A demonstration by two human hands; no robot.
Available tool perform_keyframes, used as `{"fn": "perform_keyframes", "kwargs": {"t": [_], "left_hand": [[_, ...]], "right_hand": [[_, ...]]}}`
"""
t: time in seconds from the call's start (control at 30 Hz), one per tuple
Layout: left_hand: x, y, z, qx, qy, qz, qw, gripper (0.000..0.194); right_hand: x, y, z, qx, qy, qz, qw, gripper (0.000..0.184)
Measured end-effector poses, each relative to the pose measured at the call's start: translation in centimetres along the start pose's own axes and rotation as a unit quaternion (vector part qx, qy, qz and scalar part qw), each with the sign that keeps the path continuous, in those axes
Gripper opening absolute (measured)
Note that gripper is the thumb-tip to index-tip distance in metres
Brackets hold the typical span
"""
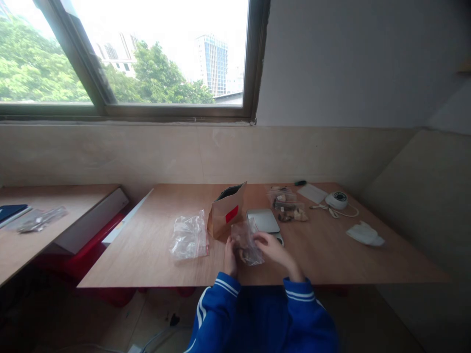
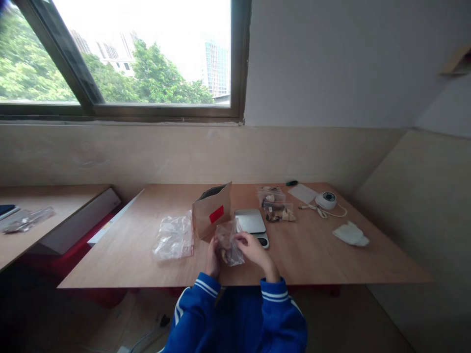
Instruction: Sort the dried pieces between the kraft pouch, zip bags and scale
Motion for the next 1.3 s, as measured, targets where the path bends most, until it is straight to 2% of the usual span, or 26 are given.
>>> {"fn": "perform_keyframes", "kwargs": {"t": [0.1,0.23,0.4,0.57,0.67,0.8,0.97,1.1,1.3], "left_hand": [[0.0,0.3,-0.2,-0.014,-0.062,-0.038,0.997,0.041],[0.1,0.7,-0.4,-0.032,-0.091,-0.042,0.994,0.038],[0.0,0.2,-0.4,-0.016,-0.053,-0.054,0.997,0.037],[-0.2,0.5,-0.5,-0.026,-0.056,-0.05,0.997,0.031],[-0.1,0.7,-0.6,-0.039,-0.044,-0.033,0.998,0.028],[0.0,0.7,-0.5,-0.038,-0.049,-0.032,0.998,0.024],[0.1,0.8,-0.4,-0.044,-0.044,0.001,0.998,0.024],[0.0,1.1,-0.5,-0.057,-0.056,0.034,0.996,0.026],[0.0,0.9,-0.5,-0.082,-0.041,0.043,0.995,0.026]], "right_hand": [[-0.6,1.4,0.0,-0.006,0.034,-0.007,0.999,0.032],[-1.9,1.8,0.2,0.016,0.035,-0.011,0.999,0.043],[-2.7,1.8,0.3,0.033,0.048,-0.046,0.997,0.041],[-2.6,2.1,0.6,0.027,0.083,-0.082,0.993,0.038],[-2.3,1.7,0.6,0.02,0.103,-0.088,0.991,0.03],[-2.1,0.8,0.4,0.017,0.088,-0.058,0.994,0.019],[-2.5,1.2,0.7,-0.002,0.053,0.008,0.999,0.029],[-2.8,2.1,0.8,-0.019,0.094,0.013,0.995,0.043],[-2.4,2.7,1.0,-0.028,0.11,-0.041,0.993,0.039]]}}
Point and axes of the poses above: each hand's wrist, its own z-axis towards the middle knuckle, its own x-axis out of the back of the hand, y = z × x, the point moved 1 cm from there along z, towards the middle knuckle, and after that the axes turned 8 degrees about z, right-handed, at the moved point
